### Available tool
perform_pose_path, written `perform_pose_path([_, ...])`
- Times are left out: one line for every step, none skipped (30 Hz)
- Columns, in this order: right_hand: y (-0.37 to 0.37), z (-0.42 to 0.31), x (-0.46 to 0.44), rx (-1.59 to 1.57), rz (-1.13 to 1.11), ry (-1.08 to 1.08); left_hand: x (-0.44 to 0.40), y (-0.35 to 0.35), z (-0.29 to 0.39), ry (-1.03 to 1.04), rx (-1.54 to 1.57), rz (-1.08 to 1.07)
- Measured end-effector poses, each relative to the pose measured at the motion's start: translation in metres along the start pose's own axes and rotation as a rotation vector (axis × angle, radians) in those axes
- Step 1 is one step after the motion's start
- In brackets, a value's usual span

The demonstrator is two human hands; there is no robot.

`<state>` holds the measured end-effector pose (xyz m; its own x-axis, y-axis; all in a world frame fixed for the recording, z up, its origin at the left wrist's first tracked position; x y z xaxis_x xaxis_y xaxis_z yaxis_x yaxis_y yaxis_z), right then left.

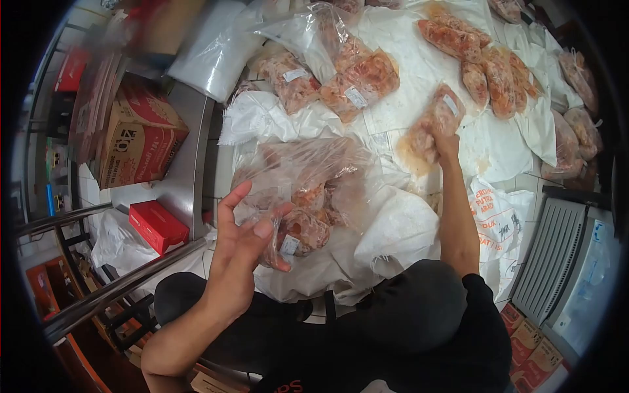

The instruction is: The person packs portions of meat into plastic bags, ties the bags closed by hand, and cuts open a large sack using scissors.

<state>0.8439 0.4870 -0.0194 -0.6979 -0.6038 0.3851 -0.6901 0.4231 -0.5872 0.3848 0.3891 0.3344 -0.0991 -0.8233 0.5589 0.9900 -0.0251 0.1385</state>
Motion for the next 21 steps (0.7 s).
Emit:
perform_pose_path([-0.005, 0.005, 0.014, -0.115, -0.062, -0.002, 0.001, -0.001, -0.001, 0.006, -0.003, -0.007])
perform_pose_path([-0.011, 0.005, 0.029, -0.23, -0.126, -0.006, 0.002, -0.002, -0.002, -0.001, 0.014, 0.012])
perform_pose_path([-0.022, 0.003, 0.041, -0.234, -0.12, -0.011, 0.003, -0.004, -0.004, -0.006, 0.033, 0.031])
perform_pose_path([-0.025, -0.001, 0.053, -0.352, -0.312, -0.015, 0.003, -0.005, -0.005, -0.001, 0.032, 0.027])
perform_pose_path([-0.027, -0.006, 0.067, -0.467, -0.505, -0.02, 0.003, -0.006, -0.005, 0.017, 0.047, 0.038])
perform_pose_path([-0.034, -0.006, 0.076, -0.471, -0.5, -0.024, 0.003, -0.007, -0.004, 0.035, 0.06, 0.048])
perform_pose_path([-0.038, -0.006, 0.087, -0.606, -0.571, 0.02, 0.003, -0.006, -0.005, 0.04, 0.057, 0.041])
perform_pose_path([-0.041, -0.007, 0.097, -0.742, -0.644, 0.063, 0.003, -0.006, -0.005, 0.054, 0.062, 0.055])
perform_pose_path([-0.047, -0.005, 0.106, -0.749, -0.641, 0.057, 0.003, -0.006, -0.003, 0.068, 0.066, 0.071])
perform_pose_path([-0.052, -0.005, 0.116, -0.816, -0.698, 0.025, 0.003, -0.004, -0.001, 0.073, 0.061, 0.067])
perform_pose_path([-0.055, -0.008, 0.125, -0.881, -0.756, -0.005, 0.004, -0.003, 0.001, 0.071, 0.108, 0.104])
perform_pose_path([-0.063, -0.018, 0.139, -0.885, -0.755, -0.004, 0.004, -0.002, 0.002, 0.065, 0.155, 0.141])
perform_pose_path([-0.078, -0.036, 0.154, -0.716, -0.726, -0.258, 0.003, -0.003, 0.001, 0.059, 0.15, 0.14])
perform_pose_path([-0.092, -0.058, 0.173, -0.538, -0.687, -0.504, 0.001, -0.008, 0.003, 0.12, 0.136, 0.154])
perform_pose_path([-0.103, -0.075, 0.186, -0.54, -0.682, -0.498, -0.002, -0.012, 0.006, 0.185, 0.124, 0.165])
perform_pose_path([-0.109, -0.097, 0.207, -0.37, -0.805, -0.616, -0.005, -0.014, 0.009, 0.222, 0.122, 0.185])
perform_pose_path([-0.112, -0.119, 0.226, -0.174, -0.887, -0.716, -0.004, -0.014, 0.01, 0.224, 0.119, 0.18])
perform_pose_path([-0.115, -0.141, 0.246, 0.016, -0.959, -0.833, -0.004, -0.012, 0.014, 0.258, 0.147, 0.117])
perform_pose_path([-0.111, -0.162, 0.264, 0.227, -0.985, -0.924, -0.004, -0.008, 0.018, 0.292, 0.173, 0.053])
perform_pose_path([-0.101, -0.182, 0.283, 0.344, -0.99, -1.061, -0.003, -0.005, 0.018, 0.296, 0.168, 0.047])
perform_pose_path([-0.087, -0.195, 0.304, 0.465, -0.991, -1.192, -0.002, -0.001, 0.018, 0.317, 0.12, 0.046])
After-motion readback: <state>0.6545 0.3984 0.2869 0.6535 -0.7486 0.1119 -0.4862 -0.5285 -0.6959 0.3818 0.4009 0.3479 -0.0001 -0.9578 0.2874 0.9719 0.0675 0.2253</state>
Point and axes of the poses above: each hand's wrist, its own x-axis away from the middle knuckle, its own y-axis out of the palm, z = x × y, the point moved 5 cm from there along -x, towards the middle knuckle, and after that the axes turned 6 degrees about x, right-handed, at the moved point
